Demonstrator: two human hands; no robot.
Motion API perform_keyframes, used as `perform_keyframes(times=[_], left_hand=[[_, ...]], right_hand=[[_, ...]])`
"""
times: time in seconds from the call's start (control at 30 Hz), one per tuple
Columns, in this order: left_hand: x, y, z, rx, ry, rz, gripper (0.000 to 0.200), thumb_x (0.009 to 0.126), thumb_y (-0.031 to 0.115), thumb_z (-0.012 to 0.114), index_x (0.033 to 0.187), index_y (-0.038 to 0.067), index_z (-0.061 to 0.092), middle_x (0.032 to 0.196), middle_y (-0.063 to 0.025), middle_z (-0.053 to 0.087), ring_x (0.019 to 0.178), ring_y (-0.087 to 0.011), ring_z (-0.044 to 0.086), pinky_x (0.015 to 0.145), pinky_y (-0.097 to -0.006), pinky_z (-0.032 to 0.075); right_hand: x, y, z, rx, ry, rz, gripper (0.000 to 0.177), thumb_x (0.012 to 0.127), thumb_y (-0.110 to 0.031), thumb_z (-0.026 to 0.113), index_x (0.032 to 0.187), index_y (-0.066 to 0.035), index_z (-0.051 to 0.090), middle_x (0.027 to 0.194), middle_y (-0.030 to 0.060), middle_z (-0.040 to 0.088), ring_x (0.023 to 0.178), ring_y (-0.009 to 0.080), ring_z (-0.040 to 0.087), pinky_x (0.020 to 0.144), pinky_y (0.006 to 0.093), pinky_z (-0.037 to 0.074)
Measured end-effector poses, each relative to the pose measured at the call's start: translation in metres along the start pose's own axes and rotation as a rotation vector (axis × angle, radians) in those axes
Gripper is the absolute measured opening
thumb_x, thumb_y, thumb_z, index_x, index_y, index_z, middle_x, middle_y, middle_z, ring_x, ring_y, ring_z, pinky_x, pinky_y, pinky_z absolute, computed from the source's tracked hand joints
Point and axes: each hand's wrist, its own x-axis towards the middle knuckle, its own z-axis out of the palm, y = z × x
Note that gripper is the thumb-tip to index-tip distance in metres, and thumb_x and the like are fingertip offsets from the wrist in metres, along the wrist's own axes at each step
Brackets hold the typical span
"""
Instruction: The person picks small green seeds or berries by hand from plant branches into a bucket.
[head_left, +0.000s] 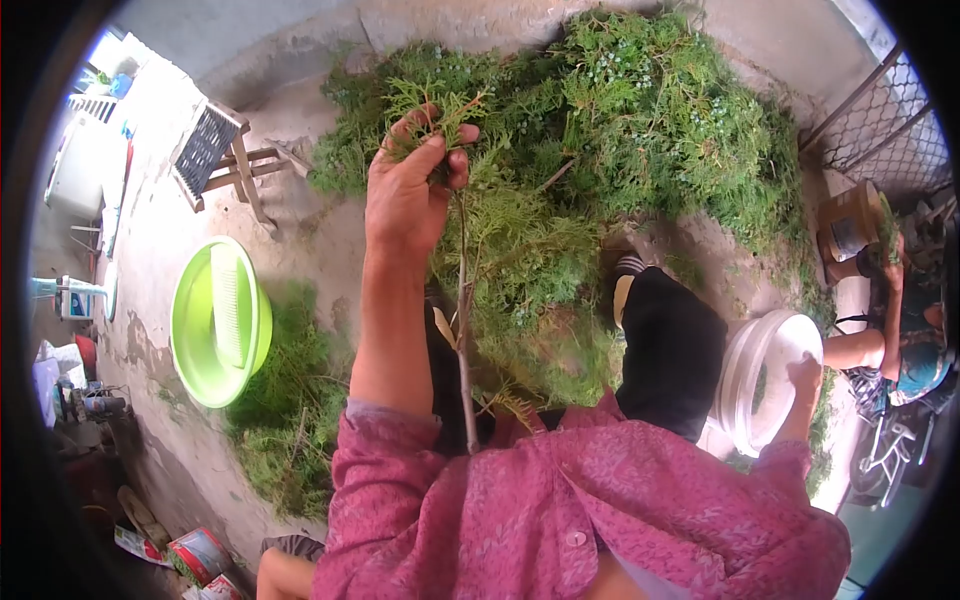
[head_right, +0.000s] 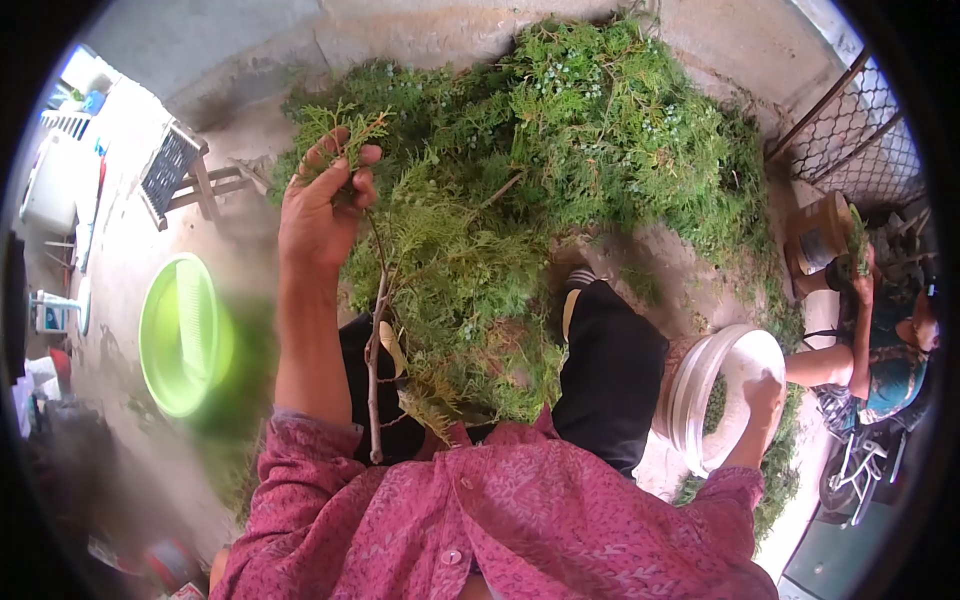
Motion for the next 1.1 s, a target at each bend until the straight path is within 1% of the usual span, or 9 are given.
perform_keyframes(times=[0.13,0.2,0.37,0.43,0.53,0.57,0.63,0.77,1.1], left_hand=[[0.005,-0.003,-0.007,-0.036,0.026,0.048,0.022,0.084,-0.003,0.044,0.106,0.001,0.046,0.09,-0.0209,0.06,0.063,-0.0167,0.052,0.051,-0.0266,0.043],[0.011,-0.002,-0.012,-0.056,0.01,0.086,0.021,0.084,-0.003,0.044,0.105,0.0,0.046,0.09,-0.0219,0.059,0.063,-0.0173,0.053,0.051,-0.0273,0.043],[0.014,0.002,-0.023,-0.153,0.063,0.109,0.021,0.084,-0.005,0.043,0.104,0.0,0.046,0.09,-0.024,0.059,0.063,-0.0188,0.053,0.051,-0.0287,0.044],[0.017,0.003,-0.024,-0.159,0.066,0.11,0.021,0.084,-0.005,0.043,0.104,0.0,0.045,0.09,-0.0242,0.059,0.062,-0.019,0.052,0.051,-0.0288,0.044],[0.017,0.002,-0.023,-0.164,0.08,0.095,0.022,0.083,-0.005,0.043,0.104,-0.001,0.045,0.091,-0.0245,0.058,0.062,-0.0189,0.052,0.051,-0.029,0.044],[0.017,0.002,-0.021,-0.154,0.09,0.102,0.022,0.083,-0.005,0.043,0.105,-0.001,0.045,0.091,-0.0245,0.058,0.062,-0.0188,0.052,0.051,-0.029,0.044],[0.017,0.001,-0.018,-0.142,0.097,0.11,0.022,0.083,-0.005,0.043,0.105,-0.001,0.045,0.092,-0.0245,0.058,0.062,-0.0187,0.052,0.051,-0.029,0.044],[0.017,-0.005,-0.012,-0.138,0.069,0.099,0.023,0.083,-0.005,0.043,0.106,0.0,0.045,0.092,-0.0239,0.058,0.062,-0.0182,0.052,0.052,-0.0284,0.044],[0.007,-0.027,0.015,-0.246,-0.148,-0.026,0.028,0.084,-0.002,0.044,0.111,0.003,0.044,0.093,-0.02,0.057,0.067,-0.0168,0.05,0.058,-0.0293,0.042]], right_hand=[[0.005,-0.041,-0.02,0.173,0.014,-0.391,0.031,0.067,-0.021,0.056,0.091,-0.004,0.064,0.092,0.0191,0.062,0.09,0.032,0.058,0.081,0.0375,0.044],[-0.021,-0.104,-0.092,0.516,-0.004,-0.3,0.027,0.067,-0.023,0.059,0.082,-0.001,0.064,0.08,0.0172,0.063,0.078,0.028,0.06,0.073,0.0365,0.046],[-0.068,-0.227,-0.2,1.979,-0.772,-0.528,0.019,0.078,0.002,0.054,0.096,0.006,0.055,0.092,0.014,0.057,0.075,0.0155,0.057,0.063,0.0214,0.049],[-0.078,-0.265,-0.214,2.132,-1.05,-0.596,0.019,0.079,0.003,0.053,0.098,0.004,0.051,0.096,0.0112,0.051,0.073,0.0101,0.05,0.059,0.0178,0.047],[-0.112,-0.318,-0.232,2.077,-1.47,-0.653,0.015,0.08,-0.002,0.055,0.095,0.001,0.052,0.09,0.0068,0.051,0.07,0.0078,0.046,0.053,0.0148,0.039],[-0.122,-0.334,-0.232,1.995,-1.502,-0.576,0.02,0.078,-0.007,0.06,0.096,0.0,0.055,0.081,0.0076,0.056,0.067,0.0102,0.054,0.048,0.0167,0.04],[-0.155,-0.359,-0.25,1.69,-1.487,-0.518,0.013,0.082,-0.014,0.056,0.089,-0.002,0.054,0.072,0.0011,0.05,0.059,0.0063,0.043,0.043,0.0153,0.032],[-0.189,-0.419,-0.231,1.256,-1.738,-0.577,0.028,0.084,-0.031,0.057,0.087,-0.003,0.056,0.062,-0.0027,0.046,0.051,0.005,0.039,0.04,0.0166,0.029],[-0.235,-0.451,-0.224,1.53,-1.964,-0.282,0.035,0.07,-0.04,0.072,0.075,-0.011,0.052,0.064,-0.003,0.044,0.048,0.007,0.038,0.04,0.0184,0.03]])
